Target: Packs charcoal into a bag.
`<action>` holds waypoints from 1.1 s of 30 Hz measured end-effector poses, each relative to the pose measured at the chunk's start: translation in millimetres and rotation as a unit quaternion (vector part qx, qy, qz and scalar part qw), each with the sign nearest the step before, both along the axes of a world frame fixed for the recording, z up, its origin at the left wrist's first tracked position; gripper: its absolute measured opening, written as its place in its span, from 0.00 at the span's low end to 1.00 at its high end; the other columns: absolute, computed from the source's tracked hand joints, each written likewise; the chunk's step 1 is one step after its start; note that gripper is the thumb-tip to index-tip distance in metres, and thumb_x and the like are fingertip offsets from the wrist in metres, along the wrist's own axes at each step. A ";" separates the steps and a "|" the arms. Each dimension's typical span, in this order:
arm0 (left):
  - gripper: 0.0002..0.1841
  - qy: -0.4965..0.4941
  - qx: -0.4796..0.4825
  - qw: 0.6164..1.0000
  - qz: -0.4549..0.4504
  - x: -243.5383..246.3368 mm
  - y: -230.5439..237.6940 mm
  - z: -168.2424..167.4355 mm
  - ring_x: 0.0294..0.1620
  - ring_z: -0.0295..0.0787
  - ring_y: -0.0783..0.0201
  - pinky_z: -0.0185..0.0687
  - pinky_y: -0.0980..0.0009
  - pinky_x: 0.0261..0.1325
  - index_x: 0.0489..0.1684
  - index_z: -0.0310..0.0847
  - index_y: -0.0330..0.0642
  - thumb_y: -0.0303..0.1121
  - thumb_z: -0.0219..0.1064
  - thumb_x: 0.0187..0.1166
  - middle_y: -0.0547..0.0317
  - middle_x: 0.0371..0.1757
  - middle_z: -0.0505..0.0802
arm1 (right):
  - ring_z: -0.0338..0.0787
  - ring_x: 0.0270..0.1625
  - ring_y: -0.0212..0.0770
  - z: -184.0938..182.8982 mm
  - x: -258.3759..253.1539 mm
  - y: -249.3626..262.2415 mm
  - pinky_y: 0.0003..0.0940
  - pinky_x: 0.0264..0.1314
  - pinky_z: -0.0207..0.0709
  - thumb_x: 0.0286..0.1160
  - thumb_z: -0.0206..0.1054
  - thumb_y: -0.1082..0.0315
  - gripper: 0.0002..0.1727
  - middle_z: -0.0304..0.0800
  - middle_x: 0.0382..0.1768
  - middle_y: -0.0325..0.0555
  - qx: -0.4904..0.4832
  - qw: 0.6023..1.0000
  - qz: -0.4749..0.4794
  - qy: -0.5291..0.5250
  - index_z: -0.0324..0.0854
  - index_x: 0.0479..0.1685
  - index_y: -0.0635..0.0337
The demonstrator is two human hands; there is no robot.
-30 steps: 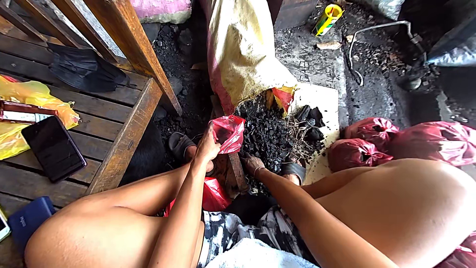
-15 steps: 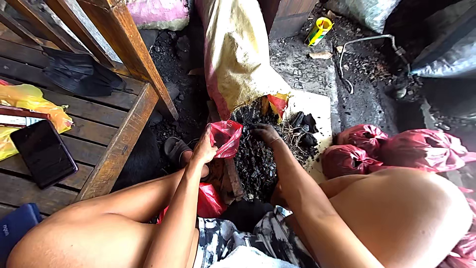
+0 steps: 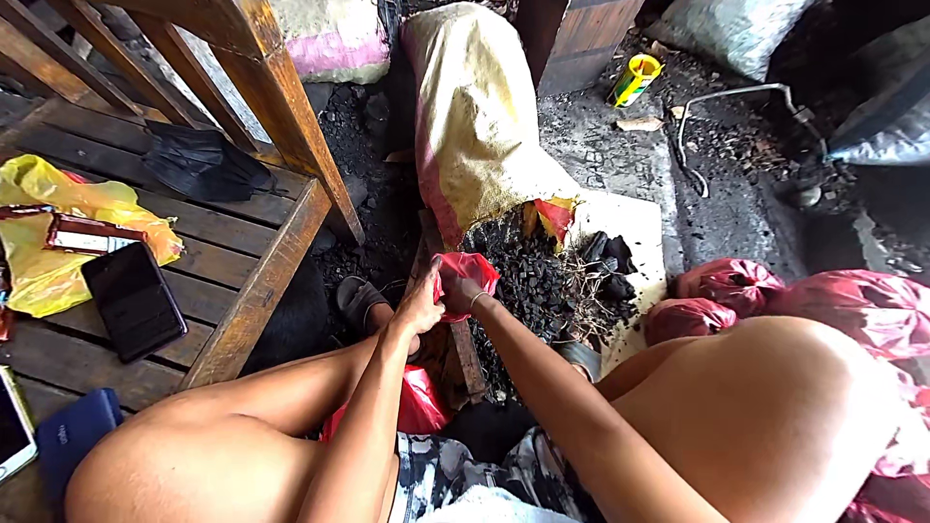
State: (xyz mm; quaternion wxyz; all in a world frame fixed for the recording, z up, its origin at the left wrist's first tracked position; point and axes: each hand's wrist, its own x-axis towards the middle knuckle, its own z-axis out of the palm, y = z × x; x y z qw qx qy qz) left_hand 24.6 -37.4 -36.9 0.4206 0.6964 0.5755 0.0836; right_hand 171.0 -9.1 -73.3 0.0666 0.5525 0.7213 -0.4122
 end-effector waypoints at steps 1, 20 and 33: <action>0.52 0.006 -0.001 1.000 0.017 -1.6 0.5 -2.3 0.85 0.71 0.46 0.66 0.47 0.86 0.98 0.37 0.49 0.24 0.71 0.72 0.41 0.88 0.70 | 0.84 0.73 0.64 -2.9 6.4 1.2 0.68 0.76 0.70 0.82 0.66 0.59 0.20 0.88 0.66 0.64 -0.005 1.000 0.021 -0.008 0.87 0.65 0.61; 0.52 0.023 0.037 0.993 0.110 -6.6 -0.6 -17.3 0.84 0.72 0.40 0.68 0.39 0.82 0.96 0.41 0.41 0.25 0.75 0.69 0.37 0.86 0.71 | 0.90 0.37 0.75 -54.5 86.1 -118.5 0.66 0.26 0.80 0.86 0.58 0.65 0.23 0.85 0.42 0.87 -0.292 0.922 0.251 0.046 0.79 0.53 0.87; 0.52 0.005 0.013 0.996 0.087 -3.9 5.9 -22.0 0.86 0.69 0.42 0.65 0.42 0.86 0.96 0.40 0.40 0.22 0.73 0.69 0.38 0.88 0.70 | 0.89 0.56 0.57 -23.8 88.8 -56.8 0.61 0.62 0.77 0.88 0.63 0.56 0.20 0.90 0.57 0.62 -0.210 0.974 -0.030 -0.080 0.86 0.62 0.65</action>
